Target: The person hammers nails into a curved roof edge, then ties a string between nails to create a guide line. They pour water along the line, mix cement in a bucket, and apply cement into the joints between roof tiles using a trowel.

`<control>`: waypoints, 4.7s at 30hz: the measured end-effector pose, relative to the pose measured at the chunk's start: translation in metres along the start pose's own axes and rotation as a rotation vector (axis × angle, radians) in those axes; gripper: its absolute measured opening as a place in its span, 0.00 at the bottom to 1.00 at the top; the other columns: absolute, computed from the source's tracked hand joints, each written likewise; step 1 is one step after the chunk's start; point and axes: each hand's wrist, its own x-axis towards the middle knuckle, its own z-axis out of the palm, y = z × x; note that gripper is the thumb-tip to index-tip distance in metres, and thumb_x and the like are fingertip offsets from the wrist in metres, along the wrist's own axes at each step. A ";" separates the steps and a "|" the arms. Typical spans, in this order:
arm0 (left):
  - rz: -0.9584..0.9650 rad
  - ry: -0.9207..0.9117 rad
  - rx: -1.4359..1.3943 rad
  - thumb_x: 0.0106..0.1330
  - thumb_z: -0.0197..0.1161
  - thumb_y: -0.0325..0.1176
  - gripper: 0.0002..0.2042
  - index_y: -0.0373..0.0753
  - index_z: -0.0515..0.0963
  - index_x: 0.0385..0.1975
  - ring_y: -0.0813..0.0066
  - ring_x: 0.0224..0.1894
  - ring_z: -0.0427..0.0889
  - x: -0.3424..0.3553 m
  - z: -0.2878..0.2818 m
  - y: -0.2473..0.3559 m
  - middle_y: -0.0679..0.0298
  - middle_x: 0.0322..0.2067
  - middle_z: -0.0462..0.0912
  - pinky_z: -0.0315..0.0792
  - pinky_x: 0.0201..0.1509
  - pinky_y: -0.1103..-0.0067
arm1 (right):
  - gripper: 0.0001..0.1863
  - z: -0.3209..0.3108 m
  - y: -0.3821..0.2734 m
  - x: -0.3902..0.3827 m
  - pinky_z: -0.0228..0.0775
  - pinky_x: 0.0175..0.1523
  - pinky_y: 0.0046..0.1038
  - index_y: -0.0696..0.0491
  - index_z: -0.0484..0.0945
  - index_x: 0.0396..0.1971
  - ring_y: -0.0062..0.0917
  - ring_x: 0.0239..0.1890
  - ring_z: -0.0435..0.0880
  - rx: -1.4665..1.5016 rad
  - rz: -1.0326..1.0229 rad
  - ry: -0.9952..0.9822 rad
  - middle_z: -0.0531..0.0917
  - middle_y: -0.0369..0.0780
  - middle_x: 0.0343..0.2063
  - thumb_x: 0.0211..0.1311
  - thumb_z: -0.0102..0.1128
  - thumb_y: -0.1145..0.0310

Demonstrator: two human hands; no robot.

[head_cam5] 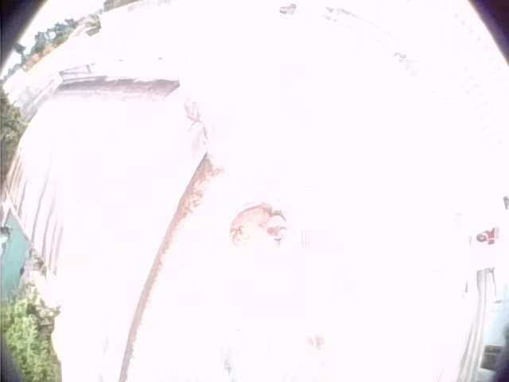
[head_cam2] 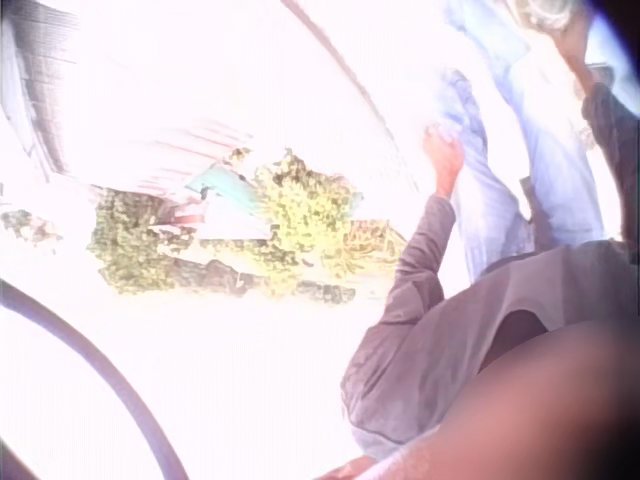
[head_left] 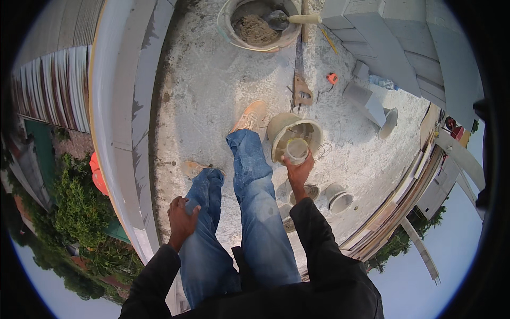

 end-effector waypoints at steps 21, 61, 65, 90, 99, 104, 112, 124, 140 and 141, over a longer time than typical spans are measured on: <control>0.062 0.084 -0.689 0.77 0.68 0.53 0.30 0.30 0.76 0.62 0.64 0.55 0.84 0.262 -0.087 0.236 0.53 0.51 0.85 0.78 0.58 0.70 | 0.35 -0.043 -0.222 0.294 0.65 0.70 0.52 0.56 0.70 0.71 0.52 0.66 0.74 0.044 -0.422 -0.054 0.76 0.54 0.62 0.72 0.70 0.54; 0.833 0.175 -0.205 0.69 0.67 0.70 0.36 0.37 0.80 0.18 0.75 0.15 0.69 0.672 -0.305 0.523 0.69 0.11 0.66 0.64 0.19 0.66 | 0.18 -0.031 -0.412 0.475 0.80 0.34 0.47 0.61 0.73 0.56 0.49 0.27 0.89 -0.720 -0.724 -0.688 0.86 0.54 0.29 0.80 0.56 0.62; 0.988 0.093 -0.121 0.71 0.67 0.67 0.34 0.39 0.80 0.17 0.77 0.14 0.66 0.665 -0.307 0.542 0.71 0.11 0.63 0.58 0.17 0.68 | 0.15 0.015 -0.413 0.467 0.83 0.33 0.46 0.66 0.76 0.51 0.46 0.27 0.90 -0.666 -0.838 -0.575 0.88 0.53 0.28 0.71 0.56 0.71; 1.174 0.254 0.079 0.75 0.62 0.65 0.37 0.27 0.81 0.23 0.64 0.20 0.79 0.616 -0.274 0.551 0.54 0.16 0.77 0.74 0.28 0.60 | 0.22 -0.022 -0.348 0.410 0.81 0.30 0.43 0.64 0.74 0.60 0.45 0.28 0.90 -0.743 -1.121 -0.351 0.86 0.52 0.30 0.75 0.60 0.65; 1.174 0.262 0.161 0.75 0.60 0.62 0.36 0.23 0.85 0.32 0.43 0.33 0.88 0.599 -0.261 0.564 0.39 0.26 0.84 0.81 0.42 0.55 | 0.19 0.015 -0.335 0.415 0.83 0.32 0.41 0.68 0.73 0.54 0.45 0.29 0.90 -0.784 -1.104 -0.265 0.87 0.52 0.28 0.70 0.59 0.70; 1.119 0.255 0.133 0.75 0.60 0.60 0.34 0.23 0.86 0.37 0.38 0.41 0.90 0.591 -0.263 0.561 0.35 0.34 0.87 0.82 0.50 0.55 | 0.22 -0.043 -0.349 0.408 0.81 0.30 0.43 0.62 0.72 0.58 0.45 0.26 0.89 -0.759 -1.100 -0.100 0.85 0.49 0.27 0.78 0.60 0.60; 1.143 0.226 0.040 0.72 0.65 0.58 0.32 0.23 0.86 0.38 0.39 0.44 0.90 0.588 -0.245 0.564 0.34 0.36 0.87 0.82 0.52 0.56 | 0.14 0.005 -0.345 0.478 0.84 0.39 0.46 0.64 0.79 0.50 0.49 0.33 0.91 -0.790 -1.002 -0.395 0.87 0.53 0.30 0.73 0.56 0.70; 1.018 0.224 0.024 0.74 0.65 0.58 0.31 0.27 0.87 0.36 0.51 0.38 0.90 0.578 -0.243 0.561 0.44 0.30 0.87 0.82 0.46 0.58 | 0.19 -0.027 -0.362 0.379 0.83 0.38 0.49 0.64 0.72 0.52 0.49 0.29 0.89 -0.742 -0.848 -0.675 0.86 0.52 0.26 0.84 0.50 0.60; 0.922 0.205 -0.136 0.71 0.67 0.58 0.29 0.30 0.89 0.42 0.53 0.42 0.92 0.574 -0.247 0.535 0.47 0.34 0.90 0.83 0.49 0.60 | 0.28 0.005 -0.353 0.406 0.77 0.24 0.32 0.61 0.75 0.40 0.23 0.19 0.81 -0.167 0.036 -1.147 0.77 0.36 0.21 0.88 0.36 0.51; 0.902 0.206 -0.151 0.71 0.67 0.58 0.29 0.31 0.89 0.42 0.54 0.41 0.92 0.575 -0.248 0.534 0.47 0.34 0.90 0.83 0.50 0.60 | 0.28 0.010 -0.358 0.400 0.77 0.24 0.32 0.61 0.75 0.38 0.23 0.19 0.81 -0.134 0.006 -1.164 0.77 0.36 0.20 0.87 0.38 0.51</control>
